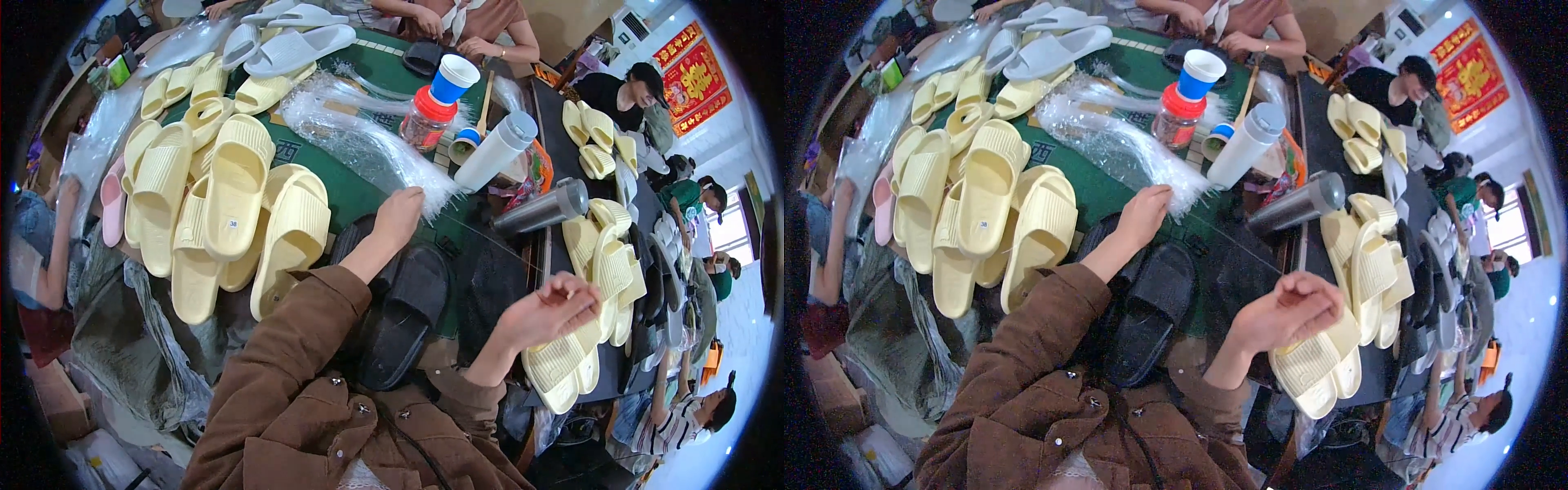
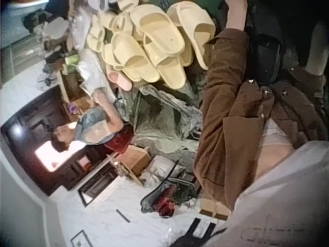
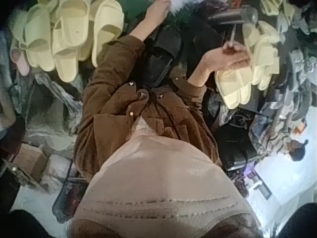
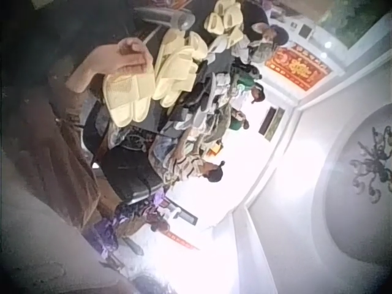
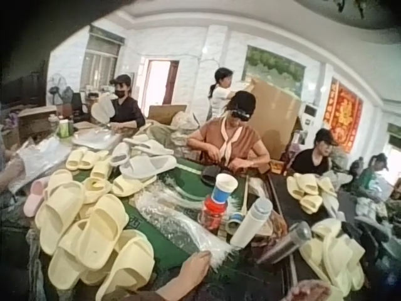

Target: Assembling and inspecting yellow and black slippers in a production workshop.

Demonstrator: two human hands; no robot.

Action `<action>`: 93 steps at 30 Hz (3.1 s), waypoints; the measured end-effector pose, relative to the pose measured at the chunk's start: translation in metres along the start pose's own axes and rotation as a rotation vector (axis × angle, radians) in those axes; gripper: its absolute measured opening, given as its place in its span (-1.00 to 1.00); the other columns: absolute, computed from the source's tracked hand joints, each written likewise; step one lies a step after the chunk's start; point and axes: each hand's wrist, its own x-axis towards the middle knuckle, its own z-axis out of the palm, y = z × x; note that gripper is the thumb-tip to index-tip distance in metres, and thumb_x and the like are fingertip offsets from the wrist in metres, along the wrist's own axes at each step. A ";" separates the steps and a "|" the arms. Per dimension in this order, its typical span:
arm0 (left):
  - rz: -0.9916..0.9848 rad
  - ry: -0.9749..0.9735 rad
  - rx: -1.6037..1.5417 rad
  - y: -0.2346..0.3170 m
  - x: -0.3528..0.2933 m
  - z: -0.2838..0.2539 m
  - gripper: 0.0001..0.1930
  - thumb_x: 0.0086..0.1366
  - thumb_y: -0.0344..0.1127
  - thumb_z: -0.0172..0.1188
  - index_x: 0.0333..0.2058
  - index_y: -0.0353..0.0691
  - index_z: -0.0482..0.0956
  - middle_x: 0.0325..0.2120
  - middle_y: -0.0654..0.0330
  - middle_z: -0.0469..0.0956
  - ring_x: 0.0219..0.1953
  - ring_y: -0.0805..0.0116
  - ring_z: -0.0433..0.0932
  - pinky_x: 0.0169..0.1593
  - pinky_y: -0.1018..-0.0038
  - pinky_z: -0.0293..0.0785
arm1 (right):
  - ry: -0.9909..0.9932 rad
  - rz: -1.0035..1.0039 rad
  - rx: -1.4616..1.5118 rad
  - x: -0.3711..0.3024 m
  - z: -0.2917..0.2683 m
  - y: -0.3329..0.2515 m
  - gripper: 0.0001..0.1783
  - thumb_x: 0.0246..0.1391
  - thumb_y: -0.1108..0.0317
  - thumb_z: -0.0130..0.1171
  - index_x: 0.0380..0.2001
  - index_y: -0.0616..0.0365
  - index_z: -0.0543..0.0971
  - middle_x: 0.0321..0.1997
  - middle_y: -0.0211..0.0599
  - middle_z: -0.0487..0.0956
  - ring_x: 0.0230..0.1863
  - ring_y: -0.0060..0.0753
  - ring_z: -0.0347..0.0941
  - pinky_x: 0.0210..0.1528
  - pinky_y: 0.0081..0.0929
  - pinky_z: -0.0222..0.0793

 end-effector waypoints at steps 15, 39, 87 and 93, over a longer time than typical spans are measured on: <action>0.071 0.074 0.029 -0.006 -0.005 0.006 -0.70 0.05 -0.51 0.13 -0.18 -0.34 0.55 -0.10 0.07 0.53 -0.11 0.01 0.49 0.00 0.22 0.44 | -0.186 -0.374 0.380 -0.013 -0.001 -0.106 -0.50 0.28 0.43 -0.05 0.27 0.09 0.21 -0.48 -0.38 0.26 -0.53 -0.66 0.18 -0.54 -0.74 0.14; 0.239 0.140 -0.147 0.061 -0.004 -0.053 -0.67 0.09 -0.57 0.09 -0.12 -0.26 0.55 -0.27 0.07 0.54 -0.25 0.10 0.47 -0.16 0.31 0.42 | -0.462 0.725 -0.040 -0.077 -0.073 -0.057 -0.78 0.30 0.52 -0.18 -0.04 0.27 0.38 -0.22 -0.18 0.55 -0.26 -0.47 0.47 -0.20 -0.54 0.39; -0.064 -0.142 0.024 0.063 -0.173 -0.113 -0.45 0.21 -0.30 0.22 0.12 -0.41 0.29 0.02 -0.11 0.37 0.05 -0.07 0.38 0.11 0.23 0.34 | -1.073 0.823 -0.688 -0.106 -0.078 -0.031 -0.77 0.17 0.54 0.04 -0.11 0.33 0.52 -0.27 -0.19 0.61 -0.29 -0.50 0.56 -0.24 -0.59 0.45; -0.051 -0.331 0.083 0.056 -0.169 -0.106 -0.15 0.19 -0.01 0.24 0.24 -0.48 0.07 0.18 -0.26 0.16 0.24 -0.18 0.15 0.30 0.15 0.10 | -1.168 0.702 -0.684 -0.107 -0.073 -0.036 -0.59 0.15 0.55 0.05 0.09 0.34 0.38 0.01 -0.03 0.51 -0.03 -0.24 0.51 -0.10 -0.50 0.44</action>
